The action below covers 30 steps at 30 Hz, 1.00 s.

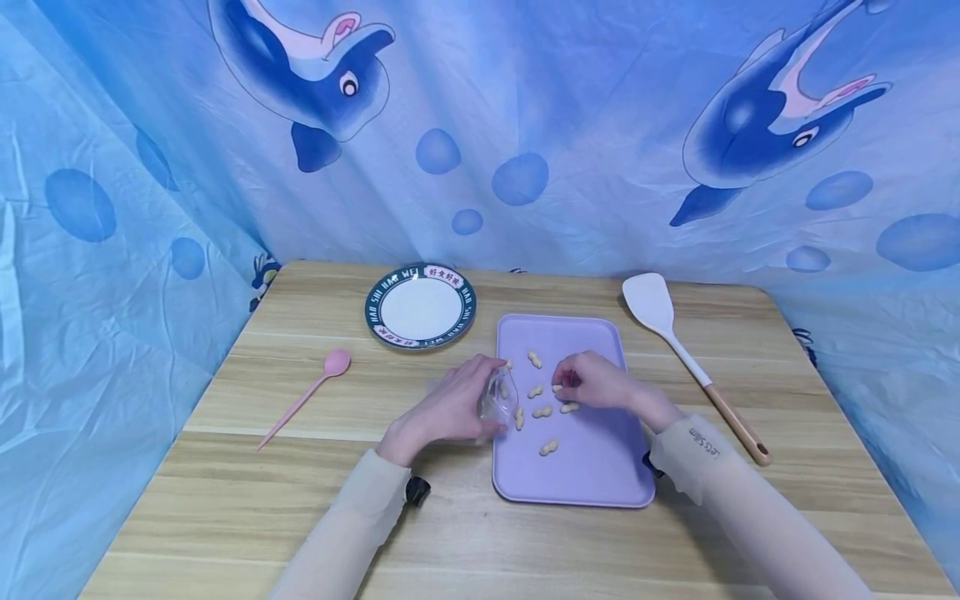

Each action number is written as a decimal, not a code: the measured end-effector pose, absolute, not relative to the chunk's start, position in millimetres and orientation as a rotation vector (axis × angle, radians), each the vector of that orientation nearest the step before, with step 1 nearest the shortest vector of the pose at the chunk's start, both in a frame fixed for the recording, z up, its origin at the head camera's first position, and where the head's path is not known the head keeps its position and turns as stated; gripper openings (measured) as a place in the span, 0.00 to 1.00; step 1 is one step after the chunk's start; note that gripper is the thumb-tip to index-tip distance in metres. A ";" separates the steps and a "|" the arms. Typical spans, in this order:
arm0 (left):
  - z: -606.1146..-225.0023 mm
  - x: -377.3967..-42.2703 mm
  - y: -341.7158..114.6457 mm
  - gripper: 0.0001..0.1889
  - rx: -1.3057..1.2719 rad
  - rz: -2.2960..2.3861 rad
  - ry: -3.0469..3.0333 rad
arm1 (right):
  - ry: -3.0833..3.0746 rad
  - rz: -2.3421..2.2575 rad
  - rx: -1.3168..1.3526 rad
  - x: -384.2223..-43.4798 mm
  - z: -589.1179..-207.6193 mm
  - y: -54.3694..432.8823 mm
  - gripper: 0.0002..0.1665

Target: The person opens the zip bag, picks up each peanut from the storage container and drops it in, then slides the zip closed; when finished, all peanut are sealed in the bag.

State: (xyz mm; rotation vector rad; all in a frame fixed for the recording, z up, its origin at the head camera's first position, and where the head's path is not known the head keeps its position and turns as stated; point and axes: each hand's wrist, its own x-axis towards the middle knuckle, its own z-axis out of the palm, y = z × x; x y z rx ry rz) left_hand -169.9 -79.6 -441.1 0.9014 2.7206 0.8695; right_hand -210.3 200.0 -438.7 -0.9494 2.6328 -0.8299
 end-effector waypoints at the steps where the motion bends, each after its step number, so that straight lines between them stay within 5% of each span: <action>1: -441.2 -169.9 -79.7 0.50 0.903 0.871 2.720 | 2.633 -0.833 -0.956 -210.4 -437.8 199.8 0.03; 30: -442.6 -171.0 -80.5 0.48 0.983 0.854 2.742 | 2.576 -0.950 -1.148 -187.0 -399.7 137.5 0.06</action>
